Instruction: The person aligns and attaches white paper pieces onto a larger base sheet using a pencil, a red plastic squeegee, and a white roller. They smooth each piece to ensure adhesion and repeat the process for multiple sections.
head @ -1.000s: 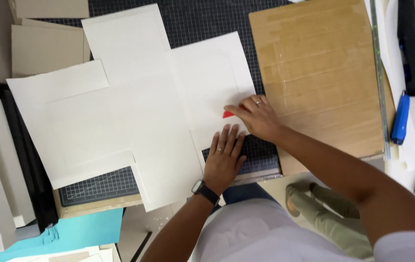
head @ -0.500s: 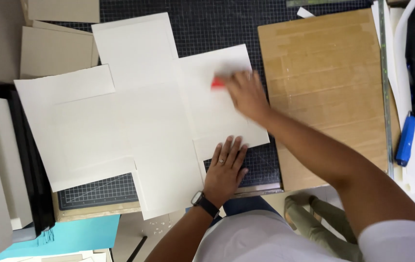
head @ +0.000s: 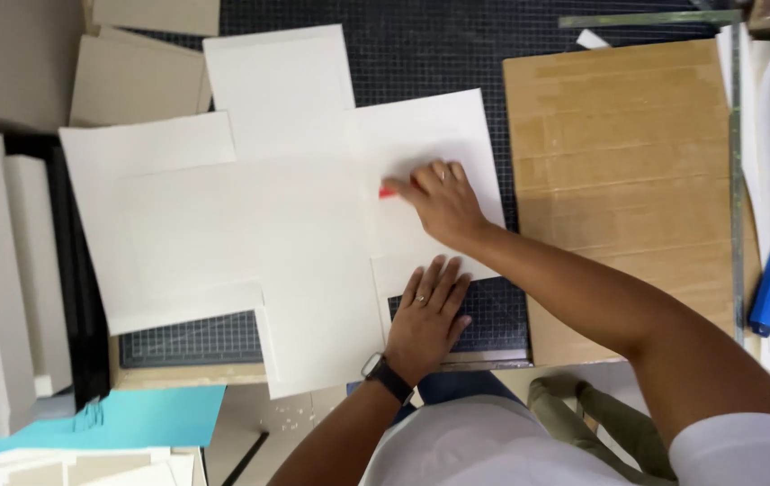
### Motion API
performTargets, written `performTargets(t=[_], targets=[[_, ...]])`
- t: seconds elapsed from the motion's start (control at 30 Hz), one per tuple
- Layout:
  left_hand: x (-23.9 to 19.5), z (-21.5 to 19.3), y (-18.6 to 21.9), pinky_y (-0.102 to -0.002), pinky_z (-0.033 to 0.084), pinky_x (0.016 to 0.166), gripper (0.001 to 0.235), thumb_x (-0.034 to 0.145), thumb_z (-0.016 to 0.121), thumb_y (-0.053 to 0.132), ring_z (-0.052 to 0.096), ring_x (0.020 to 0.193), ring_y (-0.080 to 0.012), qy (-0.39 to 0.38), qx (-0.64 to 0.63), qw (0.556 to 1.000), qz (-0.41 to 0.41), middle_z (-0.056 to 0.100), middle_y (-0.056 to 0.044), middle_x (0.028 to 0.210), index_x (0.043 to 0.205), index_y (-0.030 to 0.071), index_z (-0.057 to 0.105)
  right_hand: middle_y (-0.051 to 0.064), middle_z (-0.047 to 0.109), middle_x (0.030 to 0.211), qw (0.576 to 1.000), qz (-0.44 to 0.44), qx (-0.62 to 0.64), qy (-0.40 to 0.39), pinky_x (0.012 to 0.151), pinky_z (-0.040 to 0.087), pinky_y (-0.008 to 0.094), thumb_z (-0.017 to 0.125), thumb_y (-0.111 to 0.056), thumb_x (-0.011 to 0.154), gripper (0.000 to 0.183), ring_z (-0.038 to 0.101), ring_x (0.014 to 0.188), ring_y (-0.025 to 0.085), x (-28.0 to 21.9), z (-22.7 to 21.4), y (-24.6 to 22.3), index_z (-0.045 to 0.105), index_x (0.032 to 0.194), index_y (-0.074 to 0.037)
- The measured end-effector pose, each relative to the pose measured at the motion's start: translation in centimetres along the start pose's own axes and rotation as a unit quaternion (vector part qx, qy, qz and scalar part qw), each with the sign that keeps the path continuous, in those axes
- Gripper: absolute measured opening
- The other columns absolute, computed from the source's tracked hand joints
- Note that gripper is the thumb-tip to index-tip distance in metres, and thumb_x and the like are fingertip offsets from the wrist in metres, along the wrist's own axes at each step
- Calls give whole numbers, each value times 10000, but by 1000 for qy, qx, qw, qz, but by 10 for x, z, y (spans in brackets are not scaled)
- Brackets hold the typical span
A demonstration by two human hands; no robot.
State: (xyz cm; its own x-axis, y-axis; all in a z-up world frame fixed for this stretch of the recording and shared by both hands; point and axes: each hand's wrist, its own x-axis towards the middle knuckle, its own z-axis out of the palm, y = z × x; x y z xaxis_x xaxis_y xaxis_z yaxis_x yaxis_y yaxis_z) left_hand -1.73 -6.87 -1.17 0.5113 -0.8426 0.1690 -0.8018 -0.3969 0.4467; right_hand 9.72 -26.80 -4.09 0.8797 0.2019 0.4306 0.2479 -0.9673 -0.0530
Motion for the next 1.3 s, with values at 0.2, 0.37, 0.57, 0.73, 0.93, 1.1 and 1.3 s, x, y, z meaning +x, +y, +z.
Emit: performTargets(t=[0.2,0.37,0.57,0.73,0.93,1.1,1.3], targets=[[-7,1,5,-526,137,1291,636,1067,463,448,154,1584,-349,-16,-9,1000,-4,228,-115,1710,1606,131,342,6,509,957,998,35,-42,-9,842,414,433,527,-159,1001,382,531,945,255,42,37,9,620,1343,-300],[-4,3,2,-528,153,1285,634,1066,472,444,169,1583,-348,8,-5,1000,-7,249,-119,1702,1602,128,351,23,508,942,998,43,-42,8,814,411,463,565,-151,977,437,542,902,288,33,22,-7,589,1389,-294],[-7,7,4,-529,183,1278,619,1061,483,444,202,1577,-352,29,-17,999,-9,279,-117,1695,1586,128,390,14,484,917,999,36,-38,-7,829,399,437,537,-138,994,393,527,918,274,48,35,-3,613,1345,-296],[-6,5,3,-522,132,1298,611,1062,456,456,173,1583,-339,-9,-14,1000,-19,278,-106,1691,1576,133,391,19,497,947,997,56,-23,-40,841,390,427,527,-82,989,416,522,945,261,42,27,-15,607,1355,-261],[-7,8,3,-530,160,1293,611,1068,466,456,205,1573,-348,4,-9,1000,-16,291,-113,1683,1583,136,388,19,486,925,998,49,-48,-8,826,398,439,567,-132,963,383,519,921,273,48,28,-19,612,1316,-274],[-6,5,3,-515,138,1303,599,1072,443,461,200,1576,-333,-19,-18,999,-28,316,-102,1671,1580,146,391,25,489,918,999,40,-18,-9,823,401,429,560,-97,964,383,523,919,275,43,21,-27,634,1297,-271],[-12,33,1,-513,143,1303,579,1065,443,486,263,1551,-326,-24,-20,999,-32,402,-98,1608,1542,158,447,39,496,907,999,44,-13,7,816,407,452,559,-115,968,303,526,903,291,15,-3,-53,653,1221,-253]])
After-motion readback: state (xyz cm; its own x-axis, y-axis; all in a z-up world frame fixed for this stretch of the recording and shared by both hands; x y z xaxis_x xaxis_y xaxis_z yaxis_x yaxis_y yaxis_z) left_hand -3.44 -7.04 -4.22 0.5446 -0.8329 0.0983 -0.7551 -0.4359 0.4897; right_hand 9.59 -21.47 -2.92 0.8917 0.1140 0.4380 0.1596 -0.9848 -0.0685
